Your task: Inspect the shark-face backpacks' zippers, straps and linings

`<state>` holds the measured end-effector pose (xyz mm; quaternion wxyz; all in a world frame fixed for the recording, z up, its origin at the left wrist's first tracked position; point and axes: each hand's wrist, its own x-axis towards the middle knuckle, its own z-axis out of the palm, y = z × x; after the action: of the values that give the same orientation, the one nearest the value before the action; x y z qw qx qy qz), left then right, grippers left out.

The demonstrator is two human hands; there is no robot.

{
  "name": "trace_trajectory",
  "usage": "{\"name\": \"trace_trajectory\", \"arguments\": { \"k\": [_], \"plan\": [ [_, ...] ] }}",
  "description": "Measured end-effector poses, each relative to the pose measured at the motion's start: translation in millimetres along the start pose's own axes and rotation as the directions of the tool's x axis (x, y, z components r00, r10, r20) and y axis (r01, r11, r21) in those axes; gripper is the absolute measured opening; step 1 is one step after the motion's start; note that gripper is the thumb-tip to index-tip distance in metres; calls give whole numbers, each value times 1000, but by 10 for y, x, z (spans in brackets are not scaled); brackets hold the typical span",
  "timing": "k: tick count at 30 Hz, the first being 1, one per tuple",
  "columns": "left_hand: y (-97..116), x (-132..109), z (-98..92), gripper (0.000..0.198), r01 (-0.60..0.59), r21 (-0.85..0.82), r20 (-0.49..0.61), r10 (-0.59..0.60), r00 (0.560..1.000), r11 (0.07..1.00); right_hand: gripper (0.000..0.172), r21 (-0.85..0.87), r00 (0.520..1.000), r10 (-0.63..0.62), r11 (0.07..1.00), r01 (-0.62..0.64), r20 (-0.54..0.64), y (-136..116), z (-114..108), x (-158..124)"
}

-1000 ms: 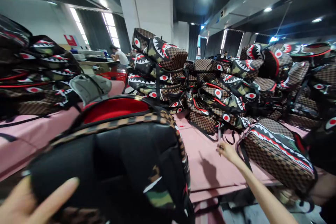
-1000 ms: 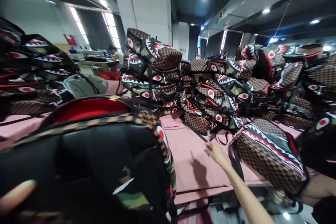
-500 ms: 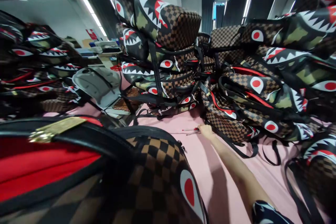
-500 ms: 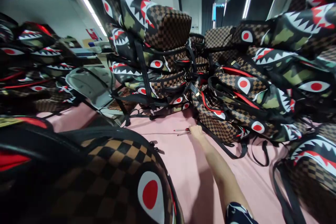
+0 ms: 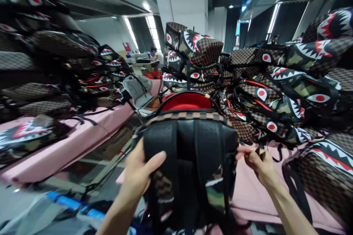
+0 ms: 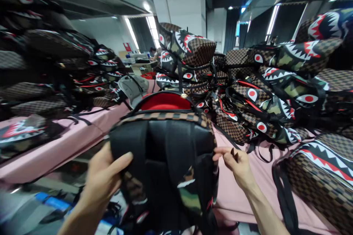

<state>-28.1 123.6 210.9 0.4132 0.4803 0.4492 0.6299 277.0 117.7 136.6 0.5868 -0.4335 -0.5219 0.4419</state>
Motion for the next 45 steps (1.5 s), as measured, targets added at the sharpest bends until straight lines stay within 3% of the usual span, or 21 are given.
{"name": "trace_trajectory", "arguments": {
  "k": [3, 6, 8, 10, 15, 17, 19, 21, 22, 25, 26, 28, 30, 32, 35, 45],
  "plan": [
    [146, -104, 158, 48, -31, -79, 131, 41, 990, 996, 31, -91, 990, -108, 991, 100, -91, -428, 261, -168],
    [262, -257, 261, 40, 54, -118, 252, -23, 968, 991, 26, -143, 994, -102, 985, 94, -50, -654, 495, -301],
    [361, -447, 244, 36, 162, -118, 351, -111, 930, 980, 29, -82, 998, -57, 995, 58, 14, -737, 578, -445],
    [506, -712, 160, 35, 236, -121, 410, -168, 897, 964, 26, 45, 998, -42, 998, 40, 52, -829, 594, -673],
    [1069, -1437, -99, 40, 257, -219, 444, -138, 885, 941, 23, 269, 987, -159, 952, 147, 24, -1286, 474, -1411],
    [1246, -1540, -94, 39, 237, -268, 485, -82, 871, 934, 21, 266, 973, -232, 937, 228, -19, -1483, 443, -1530],
    [1252, -1441, 13, 35, 208, -323, 483, -28, 875, 923, 22, 224, 962, -260, 936, 272, -83, -1551, 440, -1432],
    [1006, -1176, 193, 29, 219, -357, 469, -28, 883, 908, 24, 159, 963, -217, 957, 243, -160, -1399, 447, -1160],
    [785, -1014, 292, 27, 266, -357, 498, -59, 865, 895, 25, 120, 968, -172, 973, 196, -183, -1231, 450, -1002],
    [-128, -624, 512, 25, 516, -276, 617, -262, 742, 811, 32, 94, 962, 44, 995, -19, -270, -455, 447, -685],
    [-451, -570, 540, 25, 595, -240, 643, -333, 690, 767, 33, 87, 958, 85, 994, -64, -275, -157, 444, -681],
    [-1007, -587, 525, 25, 653, -220, 638, -400, 659, 725, 35, 76, 943, 158, 987, -142, -294, 386, 440, -824],
    [-1372, -699, 451, 28, 694, -207, 628, -450, 635, 690, 34, 69, 923, 222, 975, -211, -316, 781, 439, -1070],
    [-1557, -799, 377, 34, 734, -184, 637, -489, 596, 654, 32, 69, 902, 265, 964, -258, -340, 1013, 433, -1274],
    [-1661, -816, 332, 45, 772, -165, 674, -501, 543, 614, 32, 79, 884, 295, 955, -287, -362, 1171, 405, -1353],
    [-1810, -661, 376, 55, 789, -162, 683, -510, 523, 593, 34, 81, 873, 308, 950, -300, -378, 1338, 332, -1164]
  ]
}}
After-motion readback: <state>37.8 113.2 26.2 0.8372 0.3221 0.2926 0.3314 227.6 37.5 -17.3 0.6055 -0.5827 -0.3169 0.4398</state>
